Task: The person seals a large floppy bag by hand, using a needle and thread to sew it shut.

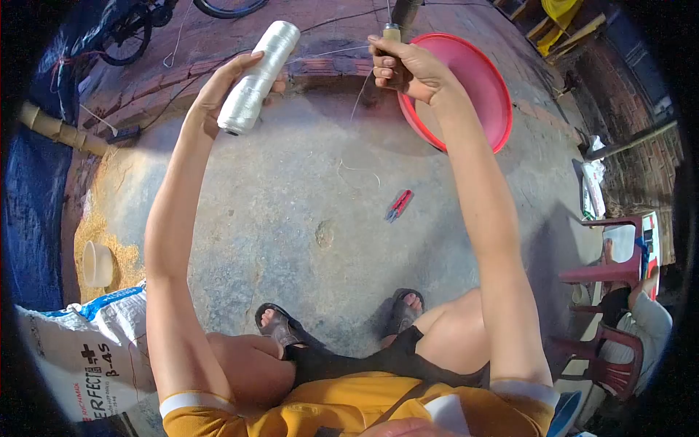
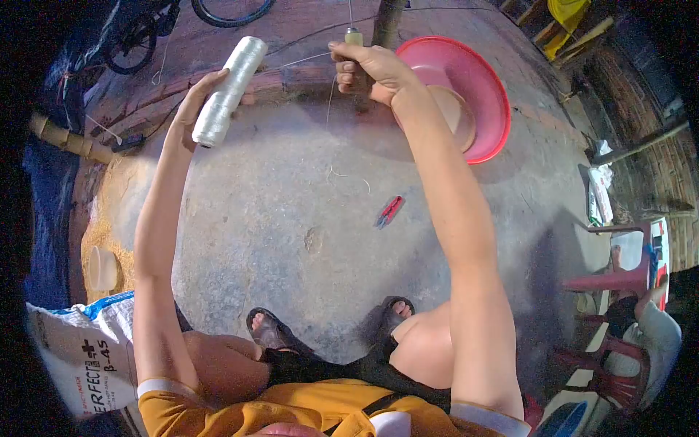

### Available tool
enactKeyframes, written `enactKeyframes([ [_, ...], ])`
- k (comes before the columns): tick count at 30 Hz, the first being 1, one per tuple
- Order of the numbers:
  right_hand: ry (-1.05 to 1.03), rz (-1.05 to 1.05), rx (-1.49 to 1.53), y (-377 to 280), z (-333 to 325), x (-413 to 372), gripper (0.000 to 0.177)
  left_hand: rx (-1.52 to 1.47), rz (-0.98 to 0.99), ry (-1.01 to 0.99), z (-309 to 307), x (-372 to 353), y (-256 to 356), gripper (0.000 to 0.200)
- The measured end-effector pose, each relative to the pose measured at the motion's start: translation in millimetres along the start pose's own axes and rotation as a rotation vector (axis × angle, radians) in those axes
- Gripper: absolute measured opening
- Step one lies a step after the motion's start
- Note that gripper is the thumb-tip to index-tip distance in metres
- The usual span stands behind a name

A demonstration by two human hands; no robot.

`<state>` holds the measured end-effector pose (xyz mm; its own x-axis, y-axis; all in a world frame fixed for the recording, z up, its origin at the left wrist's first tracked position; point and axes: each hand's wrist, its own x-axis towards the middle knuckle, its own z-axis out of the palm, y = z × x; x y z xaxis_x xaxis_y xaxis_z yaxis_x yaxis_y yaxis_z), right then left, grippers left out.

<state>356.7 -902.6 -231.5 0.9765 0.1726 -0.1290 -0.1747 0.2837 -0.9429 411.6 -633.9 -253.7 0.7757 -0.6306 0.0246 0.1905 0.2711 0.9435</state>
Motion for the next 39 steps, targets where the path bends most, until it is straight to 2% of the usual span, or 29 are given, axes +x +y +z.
enactKeyframes([
  [3,-0.02,-0.02,0.06,0.8,-4.7,3.4,0.015,-0.144,-0.03,-0.012,5.4,1.2,0.5,0.05],
  [5,-0.03,-0.039,0.1,1.6,-10.7,3.2,0.015,-0.177,-0.055,0.123,5.2,1.7,-0.1,0.051],
  [6,-0.017,-0.027,0.113,1.4,-11.6,2.4,0.015,-0.265,-0.081,0.043,2.4,3.7,-2.7,0.049],
  [11,0.007,-0.009,0.127,-0.9,-11.7,-1.6,0.015,-0.141,-0.089,0.092,10.1,-4.2,-1.7,0.047],
  [13,-0.032,-0.037,0.113,-3.3,-14.9,-2.4,0.015,0.024,-0.155,0.266,20.5,-11.9,5.2,0.045],
  [14,-0.033,-0.036,0.114,-4.7,-16.8,-3.4,0.015,0.024,-0.156,0.268,11.0,-8.1,2.2,0.045],
  [16,0.013,-0.021,0.092,-7.8,-19.7,-6.2,0.016,-0.012,-0.205,0.144,-11.0,1.5,-4.0,0.049],
  [20,-0.053,0.019,0.09,-11.2,-19.7,-11.5,0.017,-0.033,-0.127,0.211,-3.8,-0.2,-4.1,0.049],
  [23,-0.052,-0.015,0.135,-15.8,-21.9,-12.3,0.016,-0.184,-0.106,0.189,-2.3,-4.5,-4.6,0.053],
  [25,-0.222,0.092,0.4,-19.7,-27.3,-9.3,0.015,-0.203,-0.119,0.022,-1.0,-11.2,-3.5,0.054],
  [27,-0.176,0.088,0.47,-22.9,-29.7,-8.6,0.016,-0.095,-0.151,0.049,-13.1,-13.0,-8.3,0.058],
  [29,-0.079,0.074,0.604,-28.9,-29.5,-9.2,0.019,0.151,-0.099,-0.198,-23.9,-12.5,-14.2,0.061],
  [31,-0.016,0.064,0.635,-31.4,-32.1,-8.2,0.019,0.203,-0.216,-0.306,-28.6,-16.7,-15.1,0.064],
  [33,-0.001,0.001,0.803,-32.8,-43.2,-2.7,0.018,0.292,-0.318,-0.445,-27.6,-20.0,-20.7,0.066],
  [35,0.048,-0.024,0.842,-37.3,-49.4,-6.6,0.019,0.487,-0.454,-0.397,-40.8,-20.7,-40.6,0.068],
  [36,0.108,-0.067,0.826,-41.8,-46.1,-11.3,0.019,0.507,-0.531,-0.414,-47.1,-19.3,-53.3,0.054],
  [37,0.167,-0.11,0.808,-45.2,-41.7,-14.9,0.02,0.503,-0.532,-0.408,-52.6,-20.6,-66.5,0.054],
  [39,0.197,-0.147,0.795,-46.2,-37.0,-16.7,0.018,0.594,-0.74,-0.13,-64.0,-24.2,-96.5,0.05],
])
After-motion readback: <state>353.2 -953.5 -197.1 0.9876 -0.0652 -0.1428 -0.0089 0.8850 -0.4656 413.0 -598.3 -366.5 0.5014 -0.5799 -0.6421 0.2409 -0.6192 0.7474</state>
